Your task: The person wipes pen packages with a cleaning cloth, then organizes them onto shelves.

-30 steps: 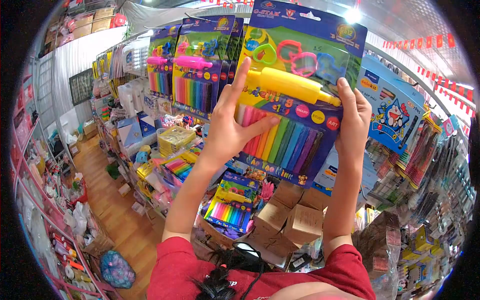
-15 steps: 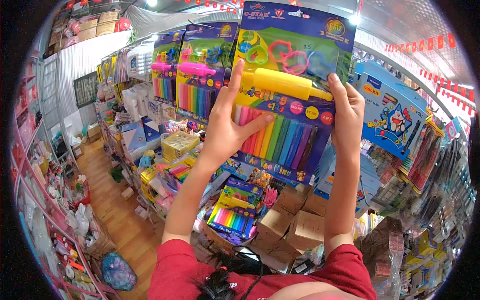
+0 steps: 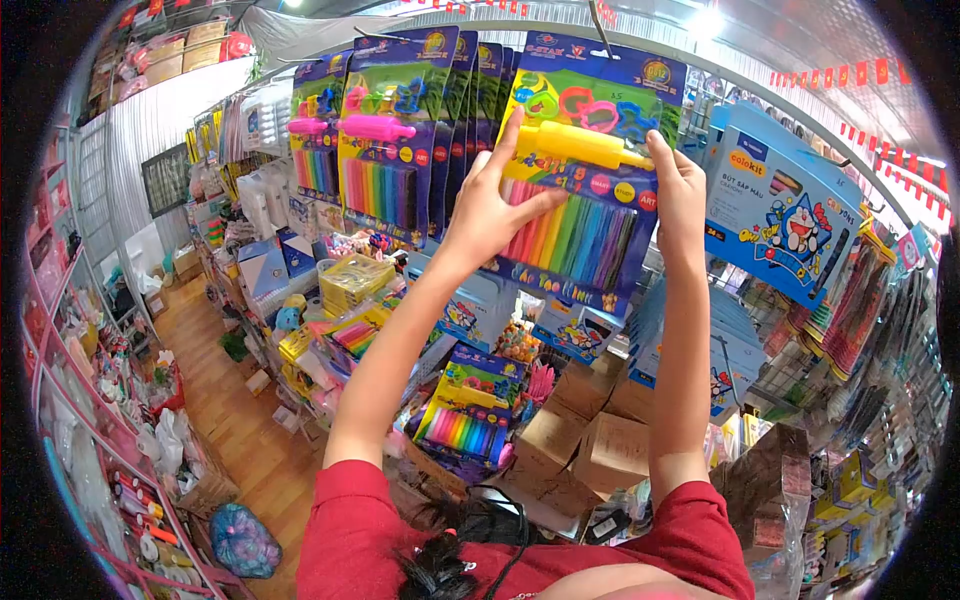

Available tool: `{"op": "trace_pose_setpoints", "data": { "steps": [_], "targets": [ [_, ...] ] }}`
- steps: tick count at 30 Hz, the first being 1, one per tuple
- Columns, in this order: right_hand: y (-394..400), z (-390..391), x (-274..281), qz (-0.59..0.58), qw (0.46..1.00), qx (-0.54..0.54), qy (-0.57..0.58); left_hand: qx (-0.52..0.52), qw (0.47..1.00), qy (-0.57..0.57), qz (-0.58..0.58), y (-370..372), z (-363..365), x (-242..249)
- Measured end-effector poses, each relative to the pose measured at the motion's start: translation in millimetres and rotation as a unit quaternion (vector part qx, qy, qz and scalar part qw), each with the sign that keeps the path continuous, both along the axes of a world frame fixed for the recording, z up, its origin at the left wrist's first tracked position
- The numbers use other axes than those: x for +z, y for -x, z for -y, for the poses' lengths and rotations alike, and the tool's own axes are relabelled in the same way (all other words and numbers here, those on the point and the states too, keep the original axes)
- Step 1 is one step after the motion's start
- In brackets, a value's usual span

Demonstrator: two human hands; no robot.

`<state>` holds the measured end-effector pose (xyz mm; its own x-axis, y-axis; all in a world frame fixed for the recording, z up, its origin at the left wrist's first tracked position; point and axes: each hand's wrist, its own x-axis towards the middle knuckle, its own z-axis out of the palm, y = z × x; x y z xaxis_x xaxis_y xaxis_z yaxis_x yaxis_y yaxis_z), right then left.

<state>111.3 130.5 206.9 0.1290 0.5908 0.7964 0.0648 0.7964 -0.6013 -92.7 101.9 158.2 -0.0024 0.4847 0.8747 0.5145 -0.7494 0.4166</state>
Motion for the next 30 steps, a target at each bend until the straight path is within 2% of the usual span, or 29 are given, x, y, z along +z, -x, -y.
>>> {"op": "trace_pose_setpoints", "data": {
  "steps": [2, 5, 6, 10, 13, 14, 17, 20, 22, 25, 27, 30],
  "targets": [
    [-7, -17, 0, 0.016, 0.998, -0.059, 0.012, 0.019, 1.0, 0.014, -0.015, -5, -16, 3],
    [-14, -34, -3, 0.04, 0.985, -0.16, -0.046, 0.013, 0.999, 0.014, -0.027, -10, -38, 1],
    [-16, -46, -7, 0.039, 0.975, -0.194, -0.1, 0.007, 1.0, 0.004, -0.029, -11, -42, -1],
    [-4, 19, -1, 0.158, 0.947, -0.279, 0.03, 0.008, 1.0, -0.005, -0.027, -11, -48, -9],
    [-3, 34, -12, 0.203, 0.923, -0.326, 0.02, 0.038, 0.999, 0.0, -0.034, -10, -45, -12],
    [-3, 44, -15, 0.237, 0.9, -0.361, 0.051, 0.049, 0.998, 0.002, -0.036, -9, -45, -13],
    [0, 91, -28, 0.278, 0.884, -0.373, 0.046, 0.078, 0.996, -0.018, -0.043, -8, -46, -17],
    [4, 134, -47, 0.209, 0.924, -0.32, -0.016, 0.114, 0.991, -0.052, -0.037, -7, -40, -28],
    [-1, 153, -68, 0.166, 0.963, -0.211, -0.001, 0.164, 0.982, -0.08, -0.047, -4, -19, -41],
    [-7, 167, -114, 0.141, 0.986, -0.076, 0.04, 0.08, 0.993, -0.076, 0.031, 10, 23, -77],
    [-11, 164, -154, 0.178, 0.972, -0.005, 0.154, -0.006, 0.988, 0.025, 0.154, 17, 59, -117],
    [-11, 150, -216, 0.327, 0.897, 0.004, 0.296, 0.0, 0.962, 0.103, 0.251, 24, 81, -205]
  ]
}}
